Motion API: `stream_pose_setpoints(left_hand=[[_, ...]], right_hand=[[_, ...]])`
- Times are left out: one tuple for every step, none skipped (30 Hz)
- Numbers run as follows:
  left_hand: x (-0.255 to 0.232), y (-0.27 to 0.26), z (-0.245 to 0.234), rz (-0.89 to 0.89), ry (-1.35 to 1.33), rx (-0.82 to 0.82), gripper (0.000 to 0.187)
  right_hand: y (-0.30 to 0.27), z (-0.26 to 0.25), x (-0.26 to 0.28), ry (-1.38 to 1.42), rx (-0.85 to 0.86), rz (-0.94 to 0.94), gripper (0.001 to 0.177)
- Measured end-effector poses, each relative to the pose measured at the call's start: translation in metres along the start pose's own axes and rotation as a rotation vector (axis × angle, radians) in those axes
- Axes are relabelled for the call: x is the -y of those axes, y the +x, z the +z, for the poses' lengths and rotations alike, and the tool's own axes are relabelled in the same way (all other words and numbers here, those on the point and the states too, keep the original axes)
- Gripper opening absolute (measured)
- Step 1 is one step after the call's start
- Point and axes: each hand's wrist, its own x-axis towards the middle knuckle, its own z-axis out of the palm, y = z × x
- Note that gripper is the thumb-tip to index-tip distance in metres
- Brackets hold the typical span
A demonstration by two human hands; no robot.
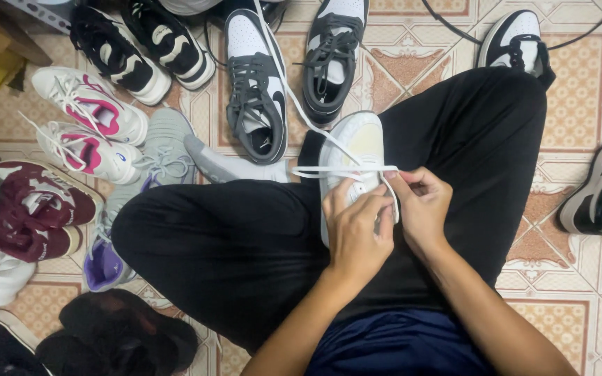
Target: Lacing a white sneaker while sitting on the floor
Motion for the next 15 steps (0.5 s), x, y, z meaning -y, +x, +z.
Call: stream_pose_setpoints(left_hand=[[-0.001, 0.000, -0.001, 0.001, 0.003, 0.001, 0.010], [-0.002, 0.000, -0.001, 0.018, 0.010, 0.007, 0.012], [-0.004, -0.002, -0.001, 0.030, 0.015, 0.015, 0.014], [-0.002, -0.002, 0.001, 0.026, 0.016, 0.018, 0.014], [0.000, -0.003, 0.002, 0.020, 0.019, 0.023, 0.013], [0.002, -0.003, 0.002, 0.013, 0.021, 0.028, 0.012], [0.000, -0.002, 0.002, 0.017, 0.021, 0.030, 0.012], [-0.001, -0.002, 0.001, 0.027, 0.022, 0.040, 0.012], [-0.002, -0.001, 0.000, 0.035, 0.023, 0.049, 0.013], [-0.001, 0.000, 0.001, 0.037, 0.023, 0.049, 0.013], [-0.001, 0.000, 0.002, 0.043, 0.029, 0.060, 0.014], [-0.001, -0.001, 0.003, 0.048, 0.034, 0.070, 0.015], [-0.005, 0.001, 0.000, 0.045, 0.035, 0.073, 0.015], [-0.008, 0.003, -0.003, 0.060, 0.038, 0.078, 0.016], [-0.012, 0.006, -0.006, 0.078, 0.042, 0.082, 0.017]], right_hand=[[0.001, -0.001, -0.001, 0.003, 0.000, 0.001, 0.010], [0.002, -0.001, -0.002, 0.004, 0.000, -0.002, 0.010], [0.002, -0.004, -0.005, 0.000, 0.002, -0.001, 0.011], [0.004, -0.003, -0.001, -0.001, 0.003, 0.003, 0.011], [0.004, -0.002, 0.002, -0.010, 0.026, 0.012, 0.011], [0.005, -0.002, 0.006, -0.018, 0.049, 0.021, 0.011], [0.004, -0.004, 0.010, -0.016, 0.045, 0.021, 0.011], [0.004, -0.005, 0.014, -0.013, 0.055, 0.054, 0.011], [0.003, -0.007, 0.019, -0.011, 0.068, 0.088, 0.011], [0.003, -0.007, 0.022, -0.009, 0.067, 0.087, 0.011], [0.002, -0.008, 0.024, -0.005, 0.073, 0.117, 0.011], [0.001, -0.010, 0.026, -0.001, 0.078, 0.148, 0.013], [-0.002, -0.011, 0.029, -0.002, 0.079, 0.153, 0.013], [-0.004, -0.011, 0.033, -0.006, 0.081, 0.159, 0.017], [-0.006, -0.011, 0.037, -0.008, 0.081, 0.164, 0.021]])
